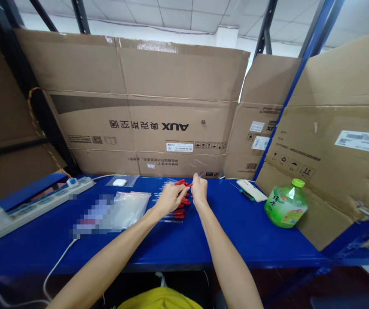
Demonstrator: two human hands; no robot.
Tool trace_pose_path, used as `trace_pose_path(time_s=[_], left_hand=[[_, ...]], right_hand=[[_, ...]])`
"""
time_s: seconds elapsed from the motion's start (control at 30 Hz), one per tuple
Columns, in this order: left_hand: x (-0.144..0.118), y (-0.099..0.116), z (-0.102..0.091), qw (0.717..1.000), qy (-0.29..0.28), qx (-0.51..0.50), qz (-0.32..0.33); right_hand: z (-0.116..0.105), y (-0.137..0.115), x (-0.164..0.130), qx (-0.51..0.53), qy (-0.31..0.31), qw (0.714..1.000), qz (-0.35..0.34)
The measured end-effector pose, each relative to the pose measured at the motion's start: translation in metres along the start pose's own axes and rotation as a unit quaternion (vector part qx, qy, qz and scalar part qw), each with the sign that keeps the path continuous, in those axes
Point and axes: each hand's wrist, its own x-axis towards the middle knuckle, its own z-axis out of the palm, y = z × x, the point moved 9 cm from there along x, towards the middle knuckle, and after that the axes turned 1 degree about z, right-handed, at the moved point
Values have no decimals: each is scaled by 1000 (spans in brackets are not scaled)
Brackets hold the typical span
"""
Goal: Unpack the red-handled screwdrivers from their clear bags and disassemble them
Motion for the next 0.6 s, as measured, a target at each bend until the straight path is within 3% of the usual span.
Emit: trace_pose_path(time_s=[0.37,0.43,0.5,0.6], left_hand=[[3,5,-2,1000,-5,-11,8],[-2,8,-4,1000,-7,-20,16],[-11,10,-7,999,-12,-37,26],[-23,5,-10,998,-12,-60,18]], right_hand=[[-2,6,5,51,22,998,35],[-19,-1,13,63,41,997,34],[-51,-12,24,77,94,992,26],[-86,-25,38,77,119,990,6]])
